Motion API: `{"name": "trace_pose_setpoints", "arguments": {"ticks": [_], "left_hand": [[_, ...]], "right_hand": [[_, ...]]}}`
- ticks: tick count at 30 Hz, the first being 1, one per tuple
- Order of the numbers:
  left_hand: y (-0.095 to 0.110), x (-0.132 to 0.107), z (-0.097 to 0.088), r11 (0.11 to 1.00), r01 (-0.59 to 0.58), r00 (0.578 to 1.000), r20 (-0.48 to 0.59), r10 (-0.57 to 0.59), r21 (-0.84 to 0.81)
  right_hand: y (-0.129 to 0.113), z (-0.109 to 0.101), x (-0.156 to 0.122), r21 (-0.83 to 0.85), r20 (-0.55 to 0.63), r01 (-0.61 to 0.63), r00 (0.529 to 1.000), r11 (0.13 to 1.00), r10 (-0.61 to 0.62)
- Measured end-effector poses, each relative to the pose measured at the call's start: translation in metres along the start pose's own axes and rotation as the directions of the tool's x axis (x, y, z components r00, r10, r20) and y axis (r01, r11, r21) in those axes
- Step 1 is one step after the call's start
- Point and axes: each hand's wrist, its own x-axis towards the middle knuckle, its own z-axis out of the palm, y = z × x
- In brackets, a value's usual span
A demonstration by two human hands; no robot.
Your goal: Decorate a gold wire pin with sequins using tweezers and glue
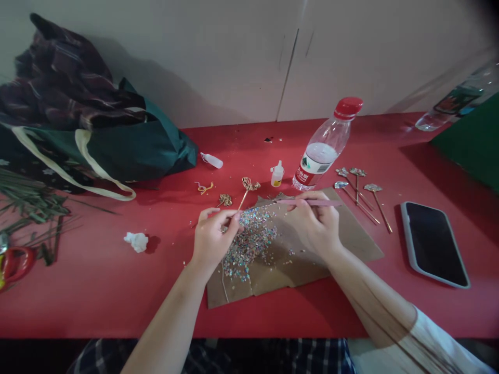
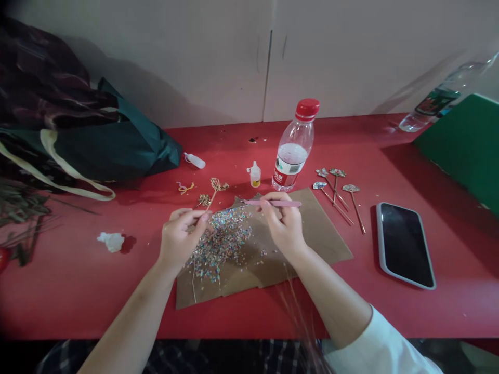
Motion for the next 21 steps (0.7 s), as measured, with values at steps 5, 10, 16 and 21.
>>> {"name": "trace_pose_setpoints", "arguments": {"ticks": [5,10,16,21], "left_hand": [[-0.002,0.003,-0.004,0.997,0.080,0.996,-0.046,-0.078,0.023],[-0.011,0.003,-0.004,0.992,-0.062,0.997,-0.042,0.067,0.106],[-0.029,0.005,-0.008,0.947,-0.150,0.988,0.012,0.153,0.283],[-0.033,0.005,-0.008,0.904,-0.161,0.987,0.061,0.149,0.396]], "right_hand": [[0.007,0.000,0.002,-0.243,0.187,-0.021,0.980,0.970,0.068],[0.008,0.000,0.003,-0.324,0.406,0.095,0.913,0.941,0.048],[0.013,0.003,0.003,-0.385,0.469,0.054,0.871,0.921,0.145],[0.017,0.004,0.002,-0.423,0.462,-0.013,0.857,0.906,0.229]]}}
